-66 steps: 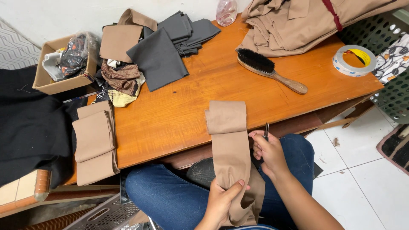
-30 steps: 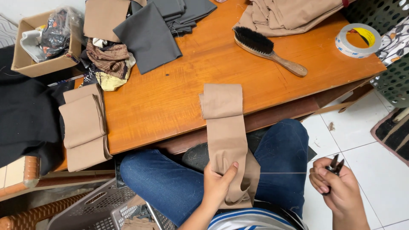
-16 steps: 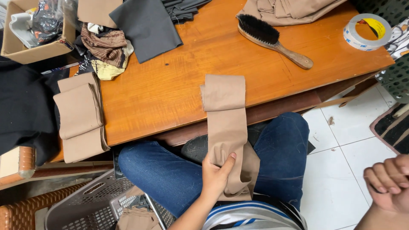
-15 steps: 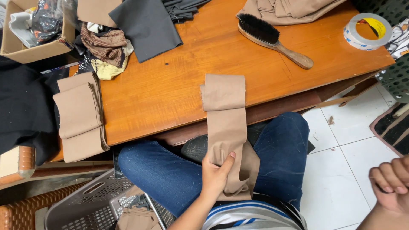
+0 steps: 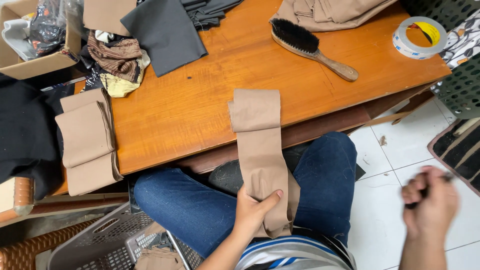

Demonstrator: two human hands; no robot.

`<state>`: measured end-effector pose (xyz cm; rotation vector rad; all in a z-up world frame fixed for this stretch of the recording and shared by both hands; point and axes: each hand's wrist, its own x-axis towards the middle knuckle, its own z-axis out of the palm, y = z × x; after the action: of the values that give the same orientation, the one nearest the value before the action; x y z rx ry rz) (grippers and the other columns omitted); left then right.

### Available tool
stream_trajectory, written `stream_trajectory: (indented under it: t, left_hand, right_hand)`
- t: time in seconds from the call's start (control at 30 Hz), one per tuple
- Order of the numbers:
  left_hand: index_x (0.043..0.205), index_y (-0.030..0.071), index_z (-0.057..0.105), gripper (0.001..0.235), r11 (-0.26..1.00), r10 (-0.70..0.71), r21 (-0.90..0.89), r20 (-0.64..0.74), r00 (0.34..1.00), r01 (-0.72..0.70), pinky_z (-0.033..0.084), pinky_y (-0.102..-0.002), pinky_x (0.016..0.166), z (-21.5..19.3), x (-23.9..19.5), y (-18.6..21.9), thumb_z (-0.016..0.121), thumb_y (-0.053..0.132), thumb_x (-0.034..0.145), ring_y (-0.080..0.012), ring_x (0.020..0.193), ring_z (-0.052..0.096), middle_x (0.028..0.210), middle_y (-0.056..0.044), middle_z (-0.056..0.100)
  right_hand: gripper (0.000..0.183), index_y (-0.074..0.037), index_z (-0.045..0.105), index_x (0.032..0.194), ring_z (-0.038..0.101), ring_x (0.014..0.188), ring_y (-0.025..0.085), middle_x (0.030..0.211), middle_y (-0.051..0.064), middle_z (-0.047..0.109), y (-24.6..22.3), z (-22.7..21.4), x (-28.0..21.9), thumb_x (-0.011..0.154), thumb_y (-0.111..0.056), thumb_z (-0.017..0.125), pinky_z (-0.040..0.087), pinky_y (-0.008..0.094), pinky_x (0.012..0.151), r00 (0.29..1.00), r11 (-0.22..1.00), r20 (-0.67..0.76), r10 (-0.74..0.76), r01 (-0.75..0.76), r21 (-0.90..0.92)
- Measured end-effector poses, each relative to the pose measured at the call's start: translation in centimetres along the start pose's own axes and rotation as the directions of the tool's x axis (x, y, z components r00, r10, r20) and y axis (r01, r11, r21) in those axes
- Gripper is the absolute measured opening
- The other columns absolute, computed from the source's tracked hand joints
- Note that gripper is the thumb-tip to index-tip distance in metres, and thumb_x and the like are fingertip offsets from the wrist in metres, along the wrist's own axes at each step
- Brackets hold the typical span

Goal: Cutting a long strip of brown fabric into smaller rectangular pieces using scissors

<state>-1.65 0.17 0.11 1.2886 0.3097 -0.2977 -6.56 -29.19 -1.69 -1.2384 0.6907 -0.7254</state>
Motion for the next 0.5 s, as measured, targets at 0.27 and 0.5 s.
stream_trajectory:
  t: [0.27,0.5]
  left_hand:
    - [0.094,0.003,0.059,0.041,0.997,-0.035,-0.061,0.018,0.999,0.036,0.050,-0.028,0.075,0.6,-0.3,-1.1,0.075,0.002,0.056,-0.0142,0.081,0.060,0.089,-0.007,0.066]
    - [0.088,0.000,0.061,0.026,0.990,-0.104,-0.094,-0.008,0.994,0.103,0.049,-0.030,0.065,1.1,-0.6,-0.5,0.070,0.006,0.064,-0.0169,0.073,0.060,0.081,-0.010,0.066]
  right_hand:
    - [0.022,-0.012,0.036,0.067,0.038,0.045,0.014,0.059,0.003,0.038,4.1,5.9,-9.6,0.082,-0.009,0.052,0.027,0.022,0.037,0.678,0.920,0.639,0.363,-0.368,-0.133]
    - [0.028,-0.012,0.032,0.067,0.045,0.047,0.012,0.063,0.003,0.040,3.9,8.1,-11.2,0.079,-0.002,0.055,0.040,0.023,0.047,0.569,0.932,0.744,0.351,-0.291,-0.217]
